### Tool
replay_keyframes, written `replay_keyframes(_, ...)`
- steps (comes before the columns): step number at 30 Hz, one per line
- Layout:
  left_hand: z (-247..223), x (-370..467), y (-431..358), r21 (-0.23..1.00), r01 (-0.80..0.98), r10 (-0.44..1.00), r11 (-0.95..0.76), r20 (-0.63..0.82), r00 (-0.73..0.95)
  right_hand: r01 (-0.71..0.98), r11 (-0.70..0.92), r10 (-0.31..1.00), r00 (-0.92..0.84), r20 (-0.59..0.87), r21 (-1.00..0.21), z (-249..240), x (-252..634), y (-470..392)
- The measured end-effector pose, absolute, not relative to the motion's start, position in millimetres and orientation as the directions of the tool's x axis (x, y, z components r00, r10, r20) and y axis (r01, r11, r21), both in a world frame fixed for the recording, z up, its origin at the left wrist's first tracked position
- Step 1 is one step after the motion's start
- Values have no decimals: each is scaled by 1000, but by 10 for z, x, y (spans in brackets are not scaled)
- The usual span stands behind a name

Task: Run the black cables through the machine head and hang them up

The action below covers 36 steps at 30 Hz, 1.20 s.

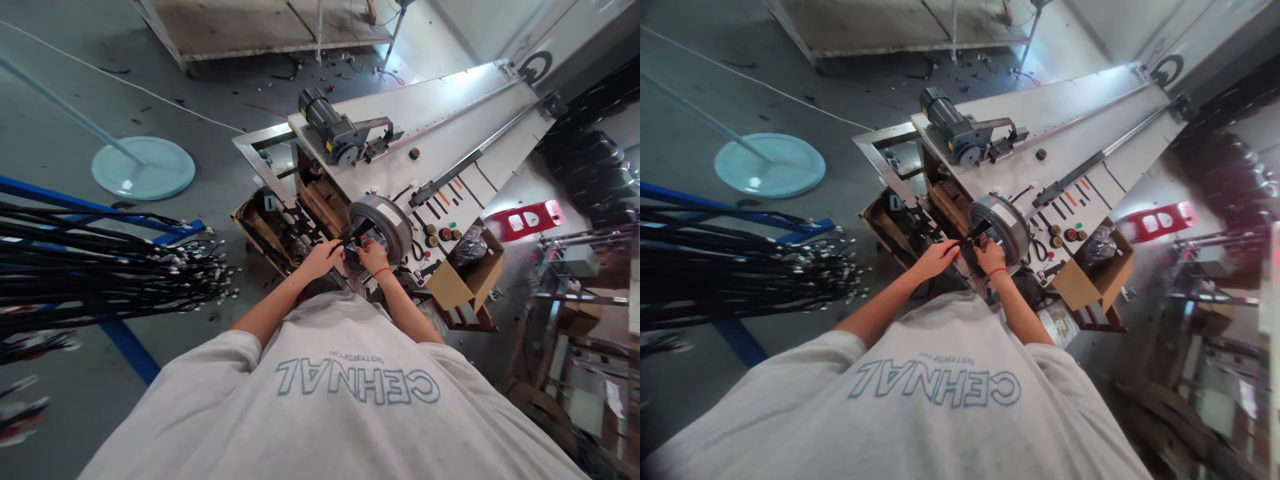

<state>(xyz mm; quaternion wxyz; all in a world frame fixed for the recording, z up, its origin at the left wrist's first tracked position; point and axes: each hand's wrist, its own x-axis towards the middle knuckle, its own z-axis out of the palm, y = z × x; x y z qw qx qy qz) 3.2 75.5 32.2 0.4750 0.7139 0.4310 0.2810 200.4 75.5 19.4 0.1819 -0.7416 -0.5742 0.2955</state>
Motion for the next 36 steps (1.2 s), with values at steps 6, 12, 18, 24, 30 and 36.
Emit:
replay_keyframes(6,327,19,760,924,340,886,-174,-4,463,668,-177,984,102,-146,-723,220,2004,649)
replay_keyframes(12,349,19,742,925,340,881,-170,-13,474,533,-81,996,77,-47,-842,175,1967,599)
replay_keyframes(18,254,10,733,896,400,877,-192,-27,480,429,-50,999,35,-39,-902,354,1916,594)
replay_keyframes(24,112,67,664,777,566,834,-276,-99,543,576,144,989,-110,98,-805,553,1865,785)
replay_keyframes(30,112,144,659,789,550,839,-275,-83,538,720,237,967,-236,92,-652,502,1977,846)
replay_keyframes(36,184,114,503,721,619,849,-312,-80,522,810,219,972,-229,51,-544,409,1852,964)
